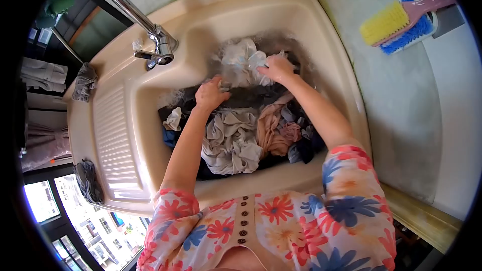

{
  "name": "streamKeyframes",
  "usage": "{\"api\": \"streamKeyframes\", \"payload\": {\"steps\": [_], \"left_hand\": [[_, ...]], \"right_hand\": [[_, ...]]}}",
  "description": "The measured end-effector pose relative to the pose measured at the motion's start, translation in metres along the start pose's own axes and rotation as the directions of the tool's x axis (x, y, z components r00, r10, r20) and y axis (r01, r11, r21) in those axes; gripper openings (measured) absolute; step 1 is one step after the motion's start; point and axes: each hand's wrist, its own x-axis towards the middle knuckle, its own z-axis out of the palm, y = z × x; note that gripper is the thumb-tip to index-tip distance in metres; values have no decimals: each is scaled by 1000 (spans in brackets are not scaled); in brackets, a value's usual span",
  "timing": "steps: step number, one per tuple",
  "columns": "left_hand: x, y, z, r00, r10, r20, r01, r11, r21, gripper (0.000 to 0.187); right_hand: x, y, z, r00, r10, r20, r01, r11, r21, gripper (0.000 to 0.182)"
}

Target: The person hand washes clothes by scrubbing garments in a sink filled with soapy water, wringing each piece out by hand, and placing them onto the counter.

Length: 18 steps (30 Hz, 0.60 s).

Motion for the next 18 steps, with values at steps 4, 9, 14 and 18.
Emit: {"api": "streamKeyframes", "payload": {"steps": [4,9,14,18], "left_hand": [[-16,35,-11,887,277,-371,-295,956,9,53],[-2,62,-14,983,160,-84,-175,720,-672,36],[-4,47,-52,978,210,18,40,-100,-994,19],[15,12,-26,955,212,208,289,-500,-817,32]], "right_hand": [[-15,-52,-73,973,-96,-210,168,920,355,42],[-18,-111,-148,924,-12,-383,330,533,779,37],[-3,-108,-184,897,203,-393,352,213,912,25],[18,-55,-109,982,62,-177,161,199,967,39]]}}
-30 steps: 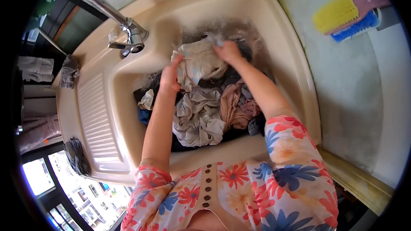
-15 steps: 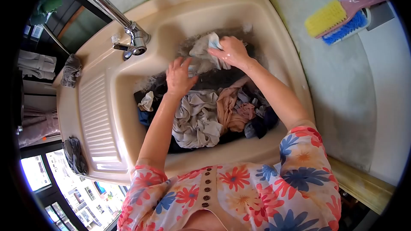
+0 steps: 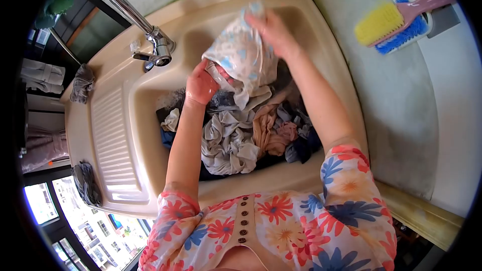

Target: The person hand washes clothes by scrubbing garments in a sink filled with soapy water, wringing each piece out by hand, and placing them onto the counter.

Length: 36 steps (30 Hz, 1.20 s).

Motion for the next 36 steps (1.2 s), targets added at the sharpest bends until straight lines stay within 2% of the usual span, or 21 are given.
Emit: {"api": "streamKeyframes", "payload": {"steps": [2,4,7,10,11,12,13,14,15,16,17,18,20,22,23,24,26,28,31,32,36], "left_hand": [[8,-16,-38,981,-42,-190,71,986,151,43],[12,-47,-60,942,265,-205,-162,896,412,53],[7,-59,-58,949,273,-156,6,481,877,63],[28,-65,-97,871,490,-38,-66,193,979,68],[10,-45,-52,826,549,-125,199,-77,977,65],[4,-39,-38,825,557,-97,164,-71,984,64],[-1,-36,-28,824,562,-68,128,-68,989,63],[-6,-32,-18,822,568,-33,88,-69,994,62],[-7,-35,-2,924,369,-97,32,178,983,61],[-3,-47,-5,974,220,-49,-42,389,920,61],[-9,-50,10,978,206,23,-85,300,950,57],[-14,-50,23,978,187,93,-132,209,969,53],[-17,-43,38,971,238,-17,-122,556,822,34],[-24,-16,52,983,175,-60,-89,732,676,29],[-34,-5,69,980,200,22,-178,807,563,26],[-34,1,71,968,244,58,-235,805,544,29],[-25,13,49,973,224,51,-193,676,711,25],[-22,18,40,979,204,-14,-144,739,658,24],[-24,23,26,978,154,-139,-45,810,585,25],[-19,21,13,971,123,-205,17,819,573,25],[-14,7,-3,975,72,-209,83,756,649,24]], "right_hand": [[-7,95,-27,972,223,72,-193,937,-291,52],[-28,168,-42,994,109,-10,-72,580,-811,39],[-36,190,-44,972,223,-80,-196,570,-798,37],[-26,149,-43,960,271,-74,-199,471,-859,43],[-24,131,-42,979,184,-90,-181,574,-798,39],[-18,125,-47,987,154,-47,-150,770,-620,31],[-19,102,-40,968,244,-62,-248,882,-402,27],[-19,72,-30,943,328,-56,-333,930,-156,23],[-19,50,-18,940,337,-55,-337,941,3,21],[-20,29,-5,938,343,-49,-332,929,163,19],[-21,14,2,937,348,-40,-318,893,317,17],[-21,4,5,948,317,14,-301,886,353,17],[-20,-11,5,961,251,116,-277,864,421,17],[-21,-6,-4,969,189,156,-237,884,403,18],[-24,9,-14,965,189,180,-245,895,373,18],[-28,5,-9,961,185,208,-248,906,344,19],[-60,-2,4,924,277,264,-343,906,250,24],[-63,6,-3,882,411,231,-448,884,135,21],[-60,-2,-22,869,459,187,-475,879,48,16],[-60,1,-19,882,440,167,-460,881,112,15],[-65,11,-7,906,410,107,-424,863,276,13]]}}
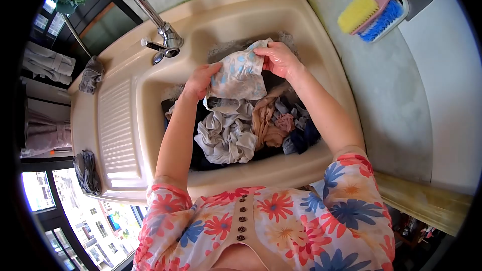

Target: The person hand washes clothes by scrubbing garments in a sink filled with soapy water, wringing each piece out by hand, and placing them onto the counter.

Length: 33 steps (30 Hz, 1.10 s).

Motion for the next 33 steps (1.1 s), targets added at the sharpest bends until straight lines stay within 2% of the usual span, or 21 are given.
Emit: {"api": "streamKeyframes", "payload": {"steps": [2,5,6,8,9,10,12,13,14,16,19,20,21,22,24,26,27,30,31,32,33], "left_hand": [[2,-6,-6,998,3,-57,-2,1000,16,23],[3,-19,-5,999,-5,-49,-4,982,-187,21],[0,-16,-2,999,9,-36,-17,976,-219,21],[-9,-9,10,999,32,-12,-35,958,-286,21],[-14,-4,15,999,51,9,-46,956,-289,21],[-16,2,19,997,74,30,-62,955,-292,21],[-14,9,25,990,114,77,-90,960,-266,25],[-12,9,27,986,128,104,-100,966,-237,29],[-11,11,29,981,140,134,-111,973,-204,33],[-13,20,32,969,187,160,-167,977,-131,37],[-15,36,31,957,271,100,-273,962,-1,44],[-16,42,31,951,302,65,-305,951,47,46],[-19,51,29,955,290,63,-294,954,59,51],[-23,62,25,932,348,96,-355,933,61,54],[-32,83,20,871,462,167,-477,877,62,59],[-45,95,27,832,523,184,-549,826,132,53],[-47,98,28,811,553,193,-582,796,167,51],[-12,77,-1,919,378,111,-359,689,629,33],[-7,70,-4,904,426,22,-380,781,496,23],[-6,66,-7,888,457,-53,-371,780,505,23],[-3,61,-11,866,485,-126,-361,778,514,24]], "right_hand": [[-2,1,0,1000,-2,-7,2,1000,22,13],[-4,4,-2,999,-14,46,16,999,-50,17],[-4,1,-4,1000,14,10,-11,968,-249,19],[-3,-12,-8,996,53,-77,-89,791,-606,25],[-6,-21,-9,987,101,-127,-162,591,-790,48],[-6,-18,-8,998,-54,-20,11,519,-855,54],[-11,-6,0,919,-318,234,330,290,-898,68],[-15,-1,11,860,-244,449,501,234,-833,84],[-14,16,19,885,-125,449,466,239,-852,81],[-22,26,31,933,-10,360,360,43,-932,68],[-19,13,33,959,81,271,216,408,-887,51],[-17,6,35,948,53,315,266,417,-869,39],[-6,-2,31,926,-1,378,356,335,-872,36],[5,-9,28,896,-50,441,439,245,-865,33],[0,-43,47,887,-131,444,456,402,-794,28],[-26,-80,81,857,-279,434,516,460,-723,27],[-29,-94,87,872,-272,408,490,519,-701,27],[-27,-116,92,890,-283,358,453,648,-613,29],[-26,-119,89,879,-321,352,474,666,-576,30],[-24,-122,84,868,-359,342,495,683,-538,32],[-19,-119,73,883,-318,345,468,654,-594,34]]}}
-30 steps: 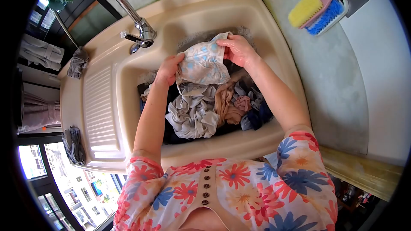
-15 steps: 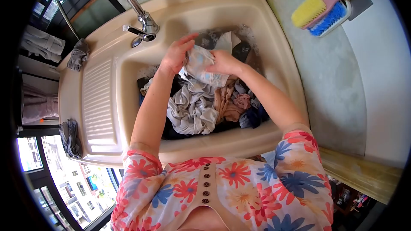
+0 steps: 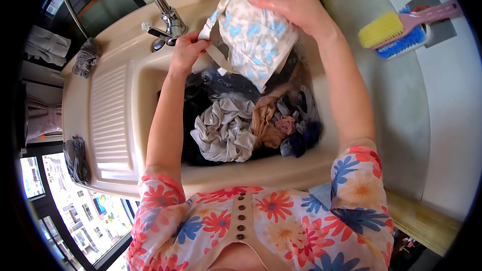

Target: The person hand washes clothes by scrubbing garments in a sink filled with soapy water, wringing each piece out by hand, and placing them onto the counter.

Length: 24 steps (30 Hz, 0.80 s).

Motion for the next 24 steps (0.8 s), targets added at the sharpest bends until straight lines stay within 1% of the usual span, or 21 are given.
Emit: {"api": "streamKeyframes", "payload": {"steps": [1,2,3,4,5,6,7,8,9,11,12,14,15,16,17,18,19,20,21,22,24], "left_hand": [[1,-8,0,997,-8,-81,9,1000,14,24],[4,-24,5,990,16,-141,1,993,119,26],[3,-33,15,974,76,-212,-4,947,322,34],[1,-48,30,972,183,-144,-120,923,365,38],[-1,-67,47,955,287,-71,-237,886,400,43],[-8,-97,69,963,268,-13,-224,830,511,43],[-18,-116,85,970,241,42,-215,760,613,44],[-28,-115,90,992,102,73,-126,767,629,44],[-34,-114,93,994,-41,104,-37,761,648,45],[-30,-135,96,984,-95,149,-15,796,606,46],[-28,-138,93,979,-118,167,-2,811,585,46],[-24,-139,85,989,-124,83,73,888,455,49],[-23,-138,81,990,-132,40,107,919,378,50],[-20,-139,78,980,-200,-1,196,956,218,51],[-18,-140,74,961,-275,-28,277,960,46,52],[-19,-140,72,935,-352,-41,345,930,-128,53],[-20,-137,71,954,-299,-30,297,953,-52,51],[-20,-131,70,970,-242,-14,242,970,25,50],[-20,-122,68,983,-184,9,182,978,103,48],[-23,-108,70,995,-62,-72,80,957,278,37],[-18,-110,66,979,-152,-139,167,980,106,33]], "right_hand": [[2,21,-4,997,77,7,-76,992,-101,33],[4,51,-8,988,151,7,-147,969,-200,33],[7,91,-12,993,119,27,-103,931,-349,34],[9,137,-12,985,170,15,-136,833,-536,39],[3,160,3,966,258,16,-178,707,-684,41],[-5,209,19,964,263,-21,-183,608,-772,38],[-18,227,40,948,299,-110,-268,561,-784,36],[-29,261,55,948,292,-128,-281,572,-771,34],[-37,272,69,940,301,-164,-299,488,-820,32],[-42,319,71,951,293,-102,-222,412,-884,29],[-36,299,68,924,375,-72,-232,402,-886,28],[-20,258,59,852,523,-6,-239,379,-894,26],[-22,268,47,904,425,-45,-302,561,-771,28],[-21,221,39,900,431,-67,-392,732,-558,29],[-22,197,27,874,485,-36,-485,864,-134,29],[-20,183,15,890,455,-2,-453,886,103,28],[-17,143,8,900,435,-27,-411,866,285,29],[-13,122,-2,912,404,-70,-355,863,359,30],[-11,99,-5,925,339,-170,-245,876,415,31],[-9,73,-6,949,261,-175,-168,893,417,31],[-7,51,-14,954,240,-179,-113,843,526,30]]}}
